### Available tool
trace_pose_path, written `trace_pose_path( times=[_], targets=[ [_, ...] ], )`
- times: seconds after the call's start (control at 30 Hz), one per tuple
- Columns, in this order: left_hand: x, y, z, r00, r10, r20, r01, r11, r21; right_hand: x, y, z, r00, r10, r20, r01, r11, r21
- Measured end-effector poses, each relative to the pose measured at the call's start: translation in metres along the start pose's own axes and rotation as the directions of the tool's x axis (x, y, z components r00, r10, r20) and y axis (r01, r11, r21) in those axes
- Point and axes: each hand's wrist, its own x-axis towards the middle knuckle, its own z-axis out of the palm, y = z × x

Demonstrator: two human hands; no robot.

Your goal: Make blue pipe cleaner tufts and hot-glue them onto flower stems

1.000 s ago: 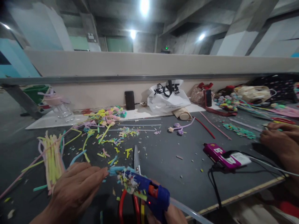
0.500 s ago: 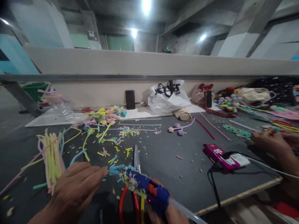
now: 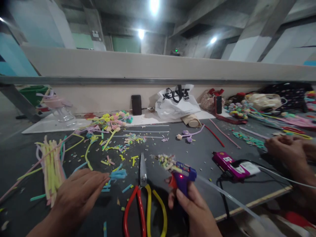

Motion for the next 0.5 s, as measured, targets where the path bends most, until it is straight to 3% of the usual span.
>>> trace_pose_path(
  times=[0.1, 0.27, 0.37, 0.5],
  targets=[
    [0.002, -0.001, 0.001, 0.999, -0.015, -0.031, 0.015, 1.0, -0.004, 0.015, -0.003, 0.001, 0.993, 0.113, 0.046, -0.119, 0.981, 0.151],
    [-0.001, -0.006, 0.003, 1.0, 0.001, -0.023, -0.001, 1.0, 0.009, 0.031, -0.001, -0.004, 0.977, 0.203, 0.062, -0.213, 0.932, 0.293],
    [-0.004, -0.007, 0.007, 1.0, -0.001, -0.03, 0.001, 1.0, 0.012, 0.036, -0.003, -0.002, 0.96, 0.279, 0.0, -0.266, 0.916, 0.3],
    [-0.007, -0.007, 0.012, 0.998, 0.039, -0.042, -0.04, 0.999, -0.015, 0.043, -0.011, -0.002, 0.929, 0.37, 0.001, -0.365, 0.915, 0.175]
  ],
)
